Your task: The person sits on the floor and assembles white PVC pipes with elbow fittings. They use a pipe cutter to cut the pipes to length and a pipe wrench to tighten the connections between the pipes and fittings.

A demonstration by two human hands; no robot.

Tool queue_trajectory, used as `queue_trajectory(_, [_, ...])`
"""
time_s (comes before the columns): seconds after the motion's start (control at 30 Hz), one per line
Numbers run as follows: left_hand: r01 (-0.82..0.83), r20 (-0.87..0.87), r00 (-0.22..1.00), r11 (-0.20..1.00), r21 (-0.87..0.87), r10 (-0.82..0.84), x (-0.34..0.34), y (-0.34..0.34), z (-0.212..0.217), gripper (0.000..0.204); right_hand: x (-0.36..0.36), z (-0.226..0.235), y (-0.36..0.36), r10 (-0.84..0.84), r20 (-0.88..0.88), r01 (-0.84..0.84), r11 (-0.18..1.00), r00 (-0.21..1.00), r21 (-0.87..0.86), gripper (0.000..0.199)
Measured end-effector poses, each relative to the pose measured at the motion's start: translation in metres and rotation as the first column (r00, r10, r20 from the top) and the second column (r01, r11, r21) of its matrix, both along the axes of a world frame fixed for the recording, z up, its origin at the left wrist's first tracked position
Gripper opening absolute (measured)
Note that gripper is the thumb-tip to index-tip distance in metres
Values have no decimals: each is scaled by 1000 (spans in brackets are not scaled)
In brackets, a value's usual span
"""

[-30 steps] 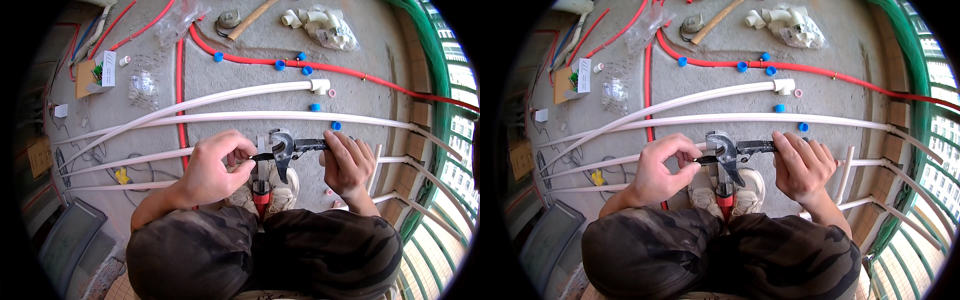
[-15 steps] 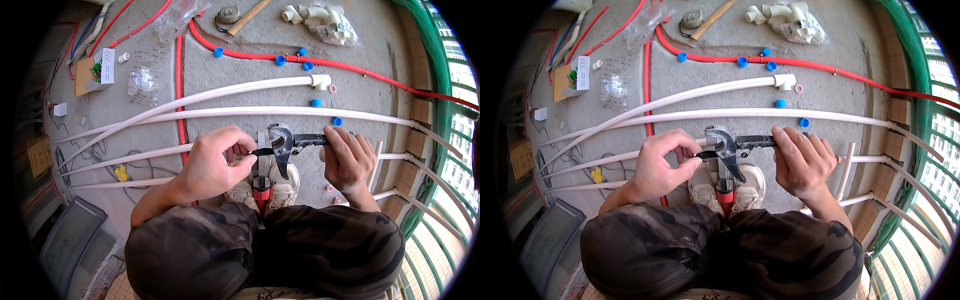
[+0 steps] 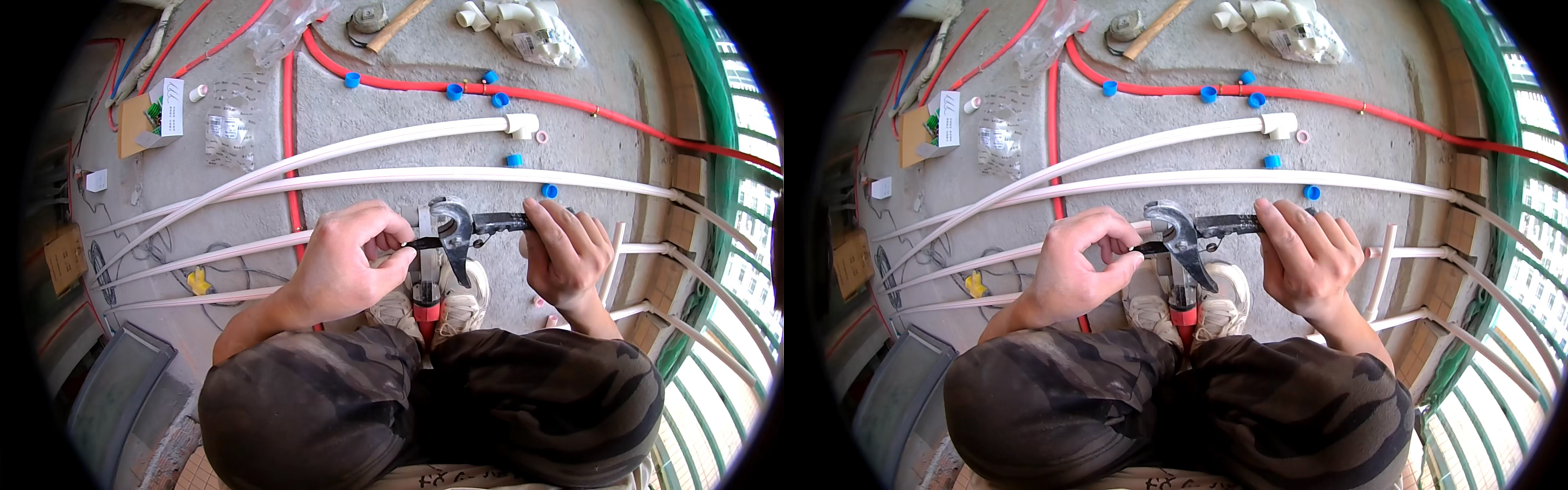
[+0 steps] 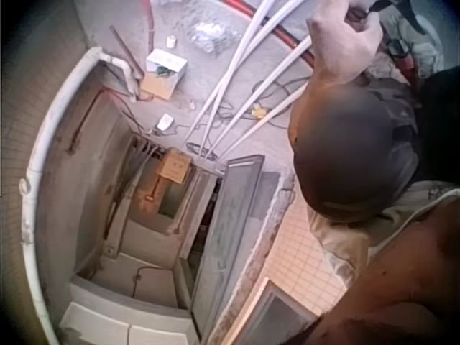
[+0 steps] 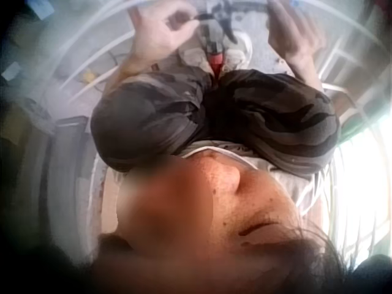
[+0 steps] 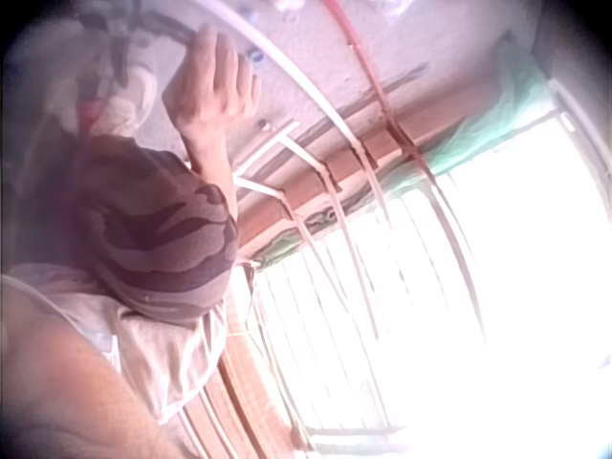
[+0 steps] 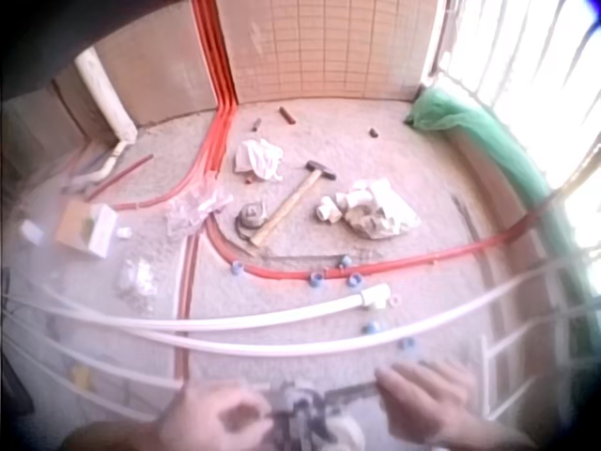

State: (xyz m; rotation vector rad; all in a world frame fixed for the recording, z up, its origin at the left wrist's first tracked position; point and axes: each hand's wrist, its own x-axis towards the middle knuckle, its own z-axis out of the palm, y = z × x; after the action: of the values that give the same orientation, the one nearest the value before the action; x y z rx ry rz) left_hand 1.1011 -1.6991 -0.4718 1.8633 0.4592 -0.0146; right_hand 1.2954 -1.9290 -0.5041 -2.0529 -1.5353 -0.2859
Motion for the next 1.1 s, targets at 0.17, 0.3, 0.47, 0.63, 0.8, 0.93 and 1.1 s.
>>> queue_trajectory(0.17, [18,29,999,998,64,-20,-3,2,-6,9,-1,0,1,6,15,-5,1000,1000,-31,44])
queue_trajectory(0.3, [-110,82,991,991,71,104,-7,17,-12,3,8,0,-7,-11,79,20,994,997,-110,40])
queue_trajectory(0.47, [-263,-51,964,965,-3,263,-18,60,-26,11,17,-15,-28,-146,1,142,964,989,-224,31])
queue_trajectory(0.63, [-372,-40,928,928,-3,371,-9,92,-61,10,20,-37,-52,-184,-76,150,932,980,-329,28])
queue_trajectory(0.8, [-369,21,928,910,191,372,-12,114,-80,38,26,-70,-84,-194,-98,127,874,976,-468,21])
queue_trajectory(0.93, [-362,37,927,918,-163,372,-18,107,-92,34,26,-106,-118,-268,-130,160,830,955,-534,19])
queue_trajectory(1.1, [-352,12,929,894,-277,370,-15,91,-72,12,21,-125,-128,-285,-146,157,809,947,-566,21])
